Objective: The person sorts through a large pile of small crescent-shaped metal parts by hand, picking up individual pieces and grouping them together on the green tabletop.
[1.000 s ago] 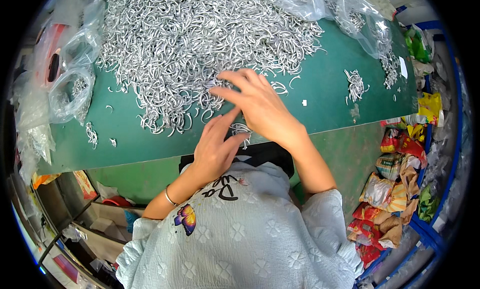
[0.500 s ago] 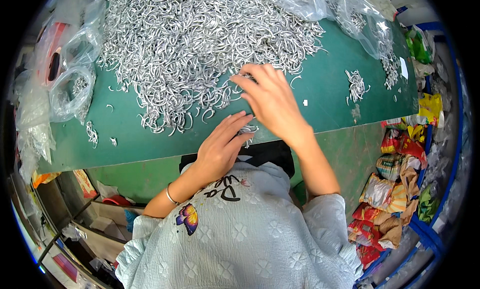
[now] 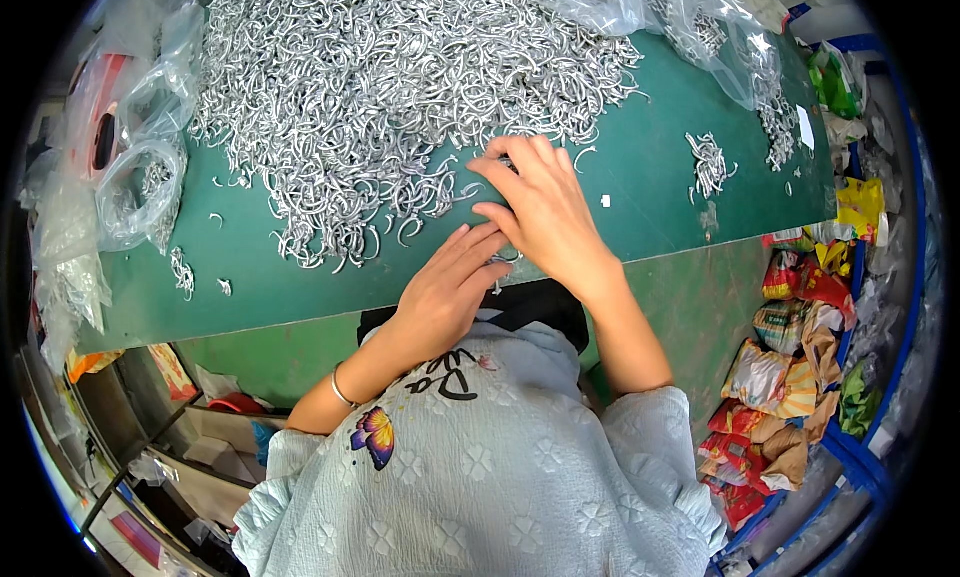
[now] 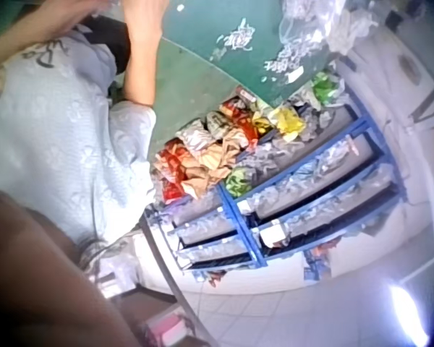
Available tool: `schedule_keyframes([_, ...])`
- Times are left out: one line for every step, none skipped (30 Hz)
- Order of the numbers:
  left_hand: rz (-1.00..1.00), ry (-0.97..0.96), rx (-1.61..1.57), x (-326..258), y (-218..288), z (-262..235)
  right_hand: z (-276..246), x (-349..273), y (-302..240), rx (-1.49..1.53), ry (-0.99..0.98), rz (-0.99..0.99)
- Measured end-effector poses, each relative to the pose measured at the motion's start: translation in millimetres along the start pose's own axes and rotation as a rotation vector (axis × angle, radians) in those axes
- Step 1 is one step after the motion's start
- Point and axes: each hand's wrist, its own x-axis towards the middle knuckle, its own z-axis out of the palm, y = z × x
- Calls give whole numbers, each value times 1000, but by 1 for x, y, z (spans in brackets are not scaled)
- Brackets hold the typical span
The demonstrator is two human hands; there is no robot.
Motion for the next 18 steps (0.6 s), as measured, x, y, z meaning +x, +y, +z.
schedule_keyframes([9,-16,-28,-1,-1,0,0,-2,3,-25,16,-3])
schedule_keyframes([9,4,-16,-1,-1,-1,1,-5,10,-50,31,-8])
schedule_keyframes([10,24,-5,-2,0,-2,1,-7,15,-75,46,-14])
schedule_keyframes([10,45,7,-2,1,-2,-1,-7,17,-80,69,-14])
schedule_keyframes([11,58,4,-3,1,-2,-4,-8,18,-88,90,-7])
schedule_keyframes([12,72,2,-3,2,-1,-5,-9,18,-96,111,-1])
schedule_keyframes([13,85,-1,-4,2,0,-3,-8,17,-58,115,-60])
schedule_keyframes([5,93,-6,-4,3,0,2,-6,12,-11,92,-83])
schedule_keyframes([-2,102,-13,-4,3,0,8,-1,5,33,68,-105])
schedule_keyframes([-9,110,-20,-4,3,0,13,2,-1,77,44,-127])
schedule_keyframes([-10,116,-25,-5,2,0,18,5,-3,35,10,-136])
schedule_keyframes([-11,121,-31,-8,1,1,19,5,-3,11,18,-137])
schedule_keyframes([-12,127,-36,-10,1,1,18,5,-2,-13,25,-137])
schedule_keyframes([-11,127,-30,-11,1,0,17,5,-1,-39,29,-135])
schedule_keyframes([-10,127,-24,-11,1,-1,16,5,1,-67,53,-140])
schedule_keyframes([-9,126,-18,-12,1,-2,12,4,2,-71,44,-122])
schedule_keyframes([-8,131,-16,-13,1,-1,8,1,2,-76,35,-105])
schedule_keyframes([-8,136,-15,-13,1,-1,6,-1,3,-82,25,-89])
